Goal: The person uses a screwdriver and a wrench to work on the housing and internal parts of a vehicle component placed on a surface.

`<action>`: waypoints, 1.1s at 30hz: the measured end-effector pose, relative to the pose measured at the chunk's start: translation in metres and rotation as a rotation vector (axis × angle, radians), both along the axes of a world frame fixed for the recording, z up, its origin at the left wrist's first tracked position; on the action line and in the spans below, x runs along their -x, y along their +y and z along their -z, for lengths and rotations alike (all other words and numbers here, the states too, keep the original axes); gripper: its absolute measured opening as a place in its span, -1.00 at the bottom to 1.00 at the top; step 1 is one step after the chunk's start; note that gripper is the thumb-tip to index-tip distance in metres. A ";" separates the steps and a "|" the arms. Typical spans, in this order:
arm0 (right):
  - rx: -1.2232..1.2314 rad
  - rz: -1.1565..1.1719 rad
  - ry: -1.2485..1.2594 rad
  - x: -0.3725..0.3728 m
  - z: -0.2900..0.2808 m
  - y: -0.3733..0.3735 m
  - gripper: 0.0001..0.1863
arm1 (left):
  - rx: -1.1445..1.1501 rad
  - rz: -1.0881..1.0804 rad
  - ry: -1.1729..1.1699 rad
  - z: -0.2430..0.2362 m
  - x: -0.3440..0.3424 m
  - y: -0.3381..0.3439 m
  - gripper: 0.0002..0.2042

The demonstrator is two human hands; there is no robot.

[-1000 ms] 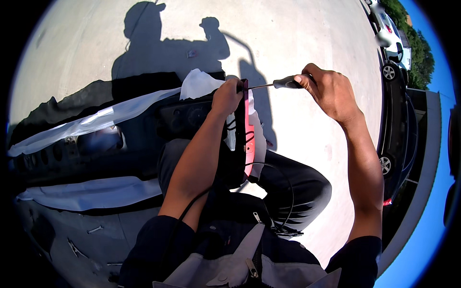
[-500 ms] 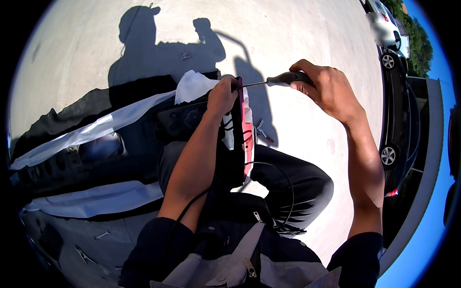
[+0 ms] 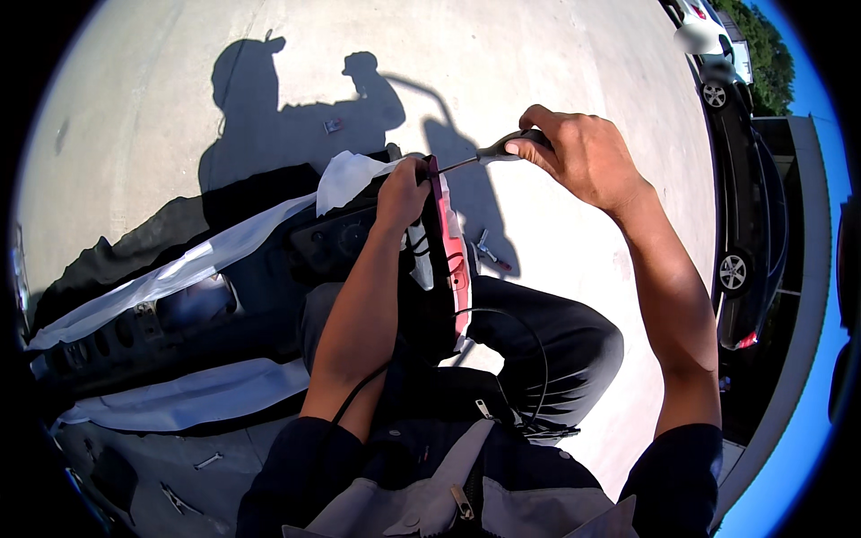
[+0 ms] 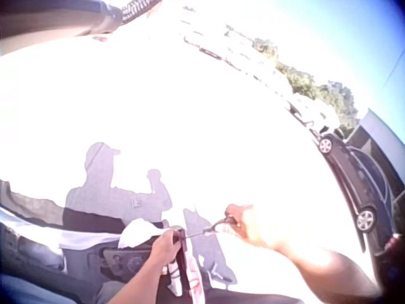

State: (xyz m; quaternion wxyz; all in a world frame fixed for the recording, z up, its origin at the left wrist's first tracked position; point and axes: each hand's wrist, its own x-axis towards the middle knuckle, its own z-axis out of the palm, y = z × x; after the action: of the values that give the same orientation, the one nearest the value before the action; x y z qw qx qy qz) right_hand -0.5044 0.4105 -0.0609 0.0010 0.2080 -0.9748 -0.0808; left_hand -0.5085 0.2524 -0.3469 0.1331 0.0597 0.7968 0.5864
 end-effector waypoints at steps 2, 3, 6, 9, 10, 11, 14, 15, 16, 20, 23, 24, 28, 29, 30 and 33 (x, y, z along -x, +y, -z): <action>0.255 -0.095 0.012 0.000 0.005 0.002 -0.38 | -0.006 0.008 0.012 0.000 0.002 -0.002 -0.70; 0.223 -0.056 -0.019 0.000 0.004 0.000 -0.39 | -0.003 0.012 0.001 0.003 0.002 -0.002 -0.69; -0.208 0.234 -0.178 0.000 -0.008 -0.017 -0.52 | 0.003 0.017 -0.020 0.006 0.003 -0.002 -0.69; 0.035 0.097 -0.110 0.000 -0.005 -0.002 -0.63 | 0.000 0.014 -0.009 0.004 0.003 0.000 -0.69; 0.185 -0.006 -0.052 -0.002 -0.002 0.004 -0.63 | -0.004 0.019 -0.002 0.004 0.005 0.000 -0.69; 0.187 -0.021 -0.049 -0.001 -0.001 0.001 -0.57 | -0.003 0.021 0.004 0.004 0.005 -0.002 -0.69; -0.094 0.083 -0.121 -0.001 -0.011 -0.010 -0.52 | 0.009 0.049 -0.024 0.003 0.004 -0.004 -0.69; -0.213 0.217 -0.124 0.001 -0.006 -0.017 -0.50 | 0.016 0.053 -0.029 0.003 0.004 -0.003 -0.69; -0.206 0.186 -0.112 0.001 -0.007 -0.016 -0.50 | 0.022 0.056 -0.034 0.004 0.004 -0.001 -0.69; 0.139 -0.019 -0.096 -0.001 -0.004 0.003 -0.56 | 0.004 0.049 -0.032 0.005 0.005 -0.002 -0.69; -0.016 0.067 -0.184 -0.001 -0.016 -0.006 -0.58 | 0.000 0.044 -0.029 0.007 0.006 -0.001 -0.70; -0.100 0.145 -0.195 0.001 -0.014 -0.009 -0.59 | 0.000 0.048 -0.035 0.007 0.006 -0.002 -0.70; 0.011 0.112 -0.095 0.001 -0.005 -0.004 -0.54 | -0.021 0.039 -0.021 0.003 0.006 -0.001 -0.71; 0.226 -0.006 -0.049 0.001 0.003 0.001 -0.51 | -0.030 0.033 -0.014 0.004 0.005 0.000 -0.72; 0.255 -0.035 -0.066 -0.001 0.002 0.007 -0.53 | -0.030 0.029 -0.004 0.004 0.003 0.001 -0.72; -0.088 0.188 -0.212 0.002 -0.011 -0.009 -0.69 | -0.022 0.020 0.007 0.006 0.003 0.000 -0.72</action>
State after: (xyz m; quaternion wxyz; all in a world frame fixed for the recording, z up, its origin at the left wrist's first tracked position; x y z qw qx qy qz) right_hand -0.5062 0.4014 -0.0499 -0.1185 0.1230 -0.9801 -0.1010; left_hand -0.5117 0.2523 -0.3531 0.1352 0.0712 0.7900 0.5937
